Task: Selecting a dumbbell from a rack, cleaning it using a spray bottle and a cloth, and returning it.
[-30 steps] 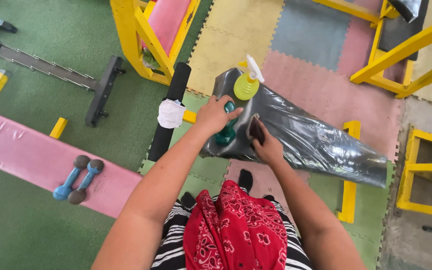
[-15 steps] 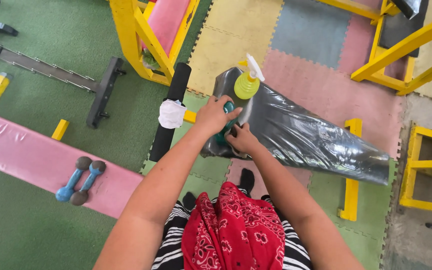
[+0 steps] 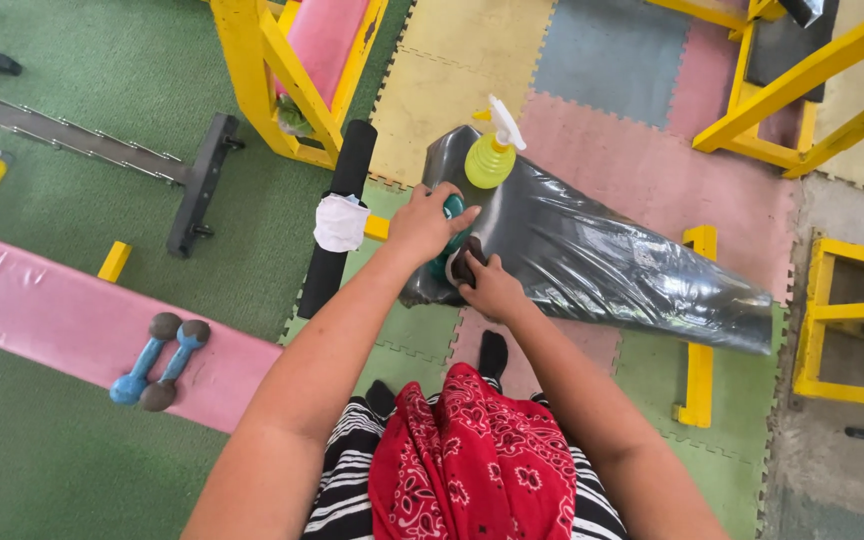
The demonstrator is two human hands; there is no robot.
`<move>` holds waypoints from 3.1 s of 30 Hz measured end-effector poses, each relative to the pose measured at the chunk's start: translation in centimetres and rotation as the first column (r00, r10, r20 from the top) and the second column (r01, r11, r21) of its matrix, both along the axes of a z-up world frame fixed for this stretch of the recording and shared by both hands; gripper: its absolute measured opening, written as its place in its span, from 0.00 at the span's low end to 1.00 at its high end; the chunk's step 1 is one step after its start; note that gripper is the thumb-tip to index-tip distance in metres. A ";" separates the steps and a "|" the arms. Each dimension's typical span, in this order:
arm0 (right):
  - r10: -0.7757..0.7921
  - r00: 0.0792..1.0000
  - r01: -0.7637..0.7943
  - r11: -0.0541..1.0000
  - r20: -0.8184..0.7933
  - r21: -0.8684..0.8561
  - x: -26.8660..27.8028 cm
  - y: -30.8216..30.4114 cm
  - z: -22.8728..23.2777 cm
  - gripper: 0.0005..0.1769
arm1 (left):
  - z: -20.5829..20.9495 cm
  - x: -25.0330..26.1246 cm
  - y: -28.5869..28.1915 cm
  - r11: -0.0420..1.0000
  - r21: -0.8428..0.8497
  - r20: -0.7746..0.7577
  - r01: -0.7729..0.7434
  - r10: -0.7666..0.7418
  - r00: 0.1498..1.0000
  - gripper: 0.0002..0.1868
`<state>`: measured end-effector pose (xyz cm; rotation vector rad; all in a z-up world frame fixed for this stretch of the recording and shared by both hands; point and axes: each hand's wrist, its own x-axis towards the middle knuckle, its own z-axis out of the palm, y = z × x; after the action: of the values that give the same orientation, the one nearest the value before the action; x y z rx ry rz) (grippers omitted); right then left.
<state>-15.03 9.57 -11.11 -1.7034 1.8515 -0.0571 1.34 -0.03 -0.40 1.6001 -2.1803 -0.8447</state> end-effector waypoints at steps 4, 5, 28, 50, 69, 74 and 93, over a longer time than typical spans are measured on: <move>0.002 0.999 -0.001 1.000 -0.041 0.022 0.3 -0.4 0.0 0.43 | 0.1 -0.4 0.0 1.000 0.015 0.010 -0.010 0.010 1.000 0.29; -0.013 1.000 0.013 1.000 0.013 0.022 0.2 -0.4 -0.7 0.43 | 0.1 -0.4 0.0 1.000 0.006 0.006 -0.009 0.009 1.000 0.29; -0.001 0.928 0.002 1.000 0.372 -0.003 -1.9 -0.1 -3.4 0.48 | -0.2 -1.0 0.9 0.996 -0.085 0.012 -0.027 0.028 1.000 0.30; -0.055 0.700 0.203 0.971 0.712 -0.124 3.5 4.7 -2.5 0.43 | -0.8 0.4 1.3 0.997 -0.063 -0.021 0.054 -0.056 0.998 0.32; 0.077 0.515 0.101 0.984 0.854 -0.150 1.0 -0.8 -1.2 0.38 | -0.9 0.5 3.3 0.969 -0.175 -0.103 -0.175 0.159 0.982 0.21; 0.234 0.972 -0.235 0.957 -0.024 -0.170 -1.2 -1.6 0.8 0.40 | -0.4 1.2 4.2 0.967 -0.128 -0.120 -0.220 0.205 0.971 0.20; 0.451 0.484 -0.332 0.888 0.750 -0.319 -2.0 -7.2 -3.8 0.39 | 0.6 -2.0 6.7 0.926 -0.094 -0.133 -0.366 0.353 0.926 0.20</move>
<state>-17.04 2.39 -14.94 -1.7152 0.7445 -0.6802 -0.69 6.67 0.18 1.7707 -1.7450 -0.6635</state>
